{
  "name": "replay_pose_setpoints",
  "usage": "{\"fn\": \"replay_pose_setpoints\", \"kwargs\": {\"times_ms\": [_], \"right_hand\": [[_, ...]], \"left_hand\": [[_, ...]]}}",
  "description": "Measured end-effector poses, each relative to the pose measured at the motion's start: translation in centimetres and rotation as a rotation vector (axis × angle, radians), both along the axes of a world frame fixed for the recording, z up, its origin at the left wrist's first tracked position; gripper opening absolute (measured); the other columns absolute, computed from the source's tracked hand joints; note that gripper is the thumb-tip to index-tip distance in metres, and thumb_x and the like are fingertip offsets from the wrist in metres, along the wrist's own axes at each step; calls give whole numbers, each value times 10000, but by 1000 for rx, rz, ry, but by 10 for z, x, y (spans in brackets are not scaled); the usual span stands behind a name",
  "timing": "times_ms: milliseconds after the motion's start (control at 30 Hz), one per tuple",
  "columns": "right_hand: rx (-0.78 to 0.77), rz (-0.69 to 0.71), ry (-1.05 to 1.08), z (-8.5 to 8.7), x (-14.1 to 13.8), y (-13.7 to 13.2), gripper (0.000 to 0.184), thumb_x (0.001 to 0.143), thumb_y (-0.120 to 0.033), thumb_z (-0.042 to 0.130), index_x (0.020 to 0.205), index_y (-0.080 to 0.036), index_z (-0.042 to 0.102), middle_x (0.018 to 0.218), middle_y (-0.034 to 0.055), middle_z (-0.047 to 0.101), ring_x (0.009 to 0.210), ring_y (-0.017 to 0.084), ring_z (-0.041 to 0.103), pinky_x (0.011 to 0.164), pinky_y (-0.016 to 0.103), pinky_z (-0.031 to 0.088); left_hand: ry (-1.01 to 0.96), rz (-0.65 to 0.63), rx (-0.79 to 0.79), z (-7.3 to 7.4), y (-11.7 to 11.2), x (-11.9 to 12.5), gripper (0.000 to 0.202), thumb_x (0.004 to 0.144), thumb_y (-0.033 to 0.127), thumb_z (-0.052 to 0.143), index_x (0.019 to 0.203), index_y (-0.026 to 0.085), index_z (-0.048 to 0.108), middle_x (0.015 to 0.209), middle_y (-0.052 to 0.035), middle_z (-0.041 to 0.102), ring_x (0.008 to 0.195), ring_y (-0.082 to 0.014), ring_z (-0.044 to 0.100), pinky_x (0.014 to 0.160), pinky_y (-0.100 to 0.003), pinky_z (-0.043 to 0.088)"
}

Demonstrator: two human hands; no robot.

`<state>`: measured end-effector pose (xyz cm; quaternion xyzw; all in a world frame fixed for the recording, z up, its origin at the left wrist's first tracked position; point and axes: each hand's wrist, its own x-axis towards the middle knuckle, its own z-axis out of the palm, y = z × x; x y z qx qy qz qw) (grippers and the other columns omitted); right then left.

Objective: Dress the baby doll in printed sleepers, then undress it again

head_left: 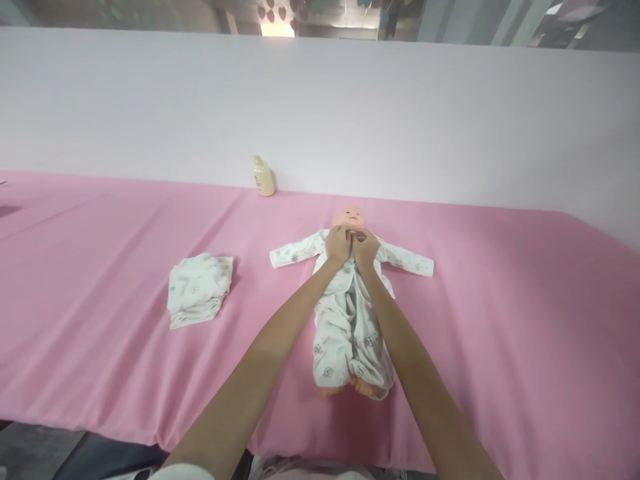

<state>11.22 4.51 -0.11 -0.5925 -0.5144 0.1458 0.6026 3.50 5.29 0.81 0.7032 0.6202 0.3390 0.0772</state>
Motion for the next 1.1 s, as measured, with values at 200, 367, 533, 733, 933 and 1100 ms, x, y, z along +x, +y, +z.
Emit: {"fn": "replay_pose_setpoints", "kwargs": {"times_ms": [200,367,533,733,933,1100], "right_hand": [[7,-6,17,1,-1,-2,175,737,-207,531,781,-154,691,769,64,715,678,168,630,729,282,473],[-19,-39,19,-1,0,-1,140,742,-211,526,771,-159,652,751,46,696,684,160,621,712,269,465],[-67,-36,-67,1,-1,-1,135,756,-207,526,739,-161,652,754,47,684,678,161,597,735,280,444],[-70,-54,-86,4,-1,-2,113,748,-178,538,713,-156,643,771,49,651,720,164,569,770,287,421],[-100,-35,-130,3,0,-2,95,750,-165,516,709,-159,602,797,48,606,705,157,528,756,286,408],[-95,-19,-176,2,-1,-3,101,763,-175,489,690,-174,559,801,45,578,698,154,502,733,281,399]], "left_hand": [[-17,4,-11,2,-2,1,231,920,232,416,1026,202,619,1096,-64,637,1060,-207,535,906,-322,405],[-29,-7,-2,2,-3,1,239,912,205,420,1030,202,627,1090,-50,650,1038,-215,541,896,-326,400],[-46,7,5,2,-4,0,286,910,189,400,1027,216,659,1075,-42,665,982,-210,561,876,-312,399],[-48,-1,23,1,-4,-1,291,920,202,387,1017,223,661,1045,-41,660,978,-198,555,865,-291,395],[38,20,0,2,-3,0,264,927,222,383,1012,192,631,1035,-71,637,1005,-228,524,854,-309,386],[25,15,-25,2,-3,0,247,932,239,377,1000,200,611,1039,-60,642,998,-237,523,839,-319,384]]}}
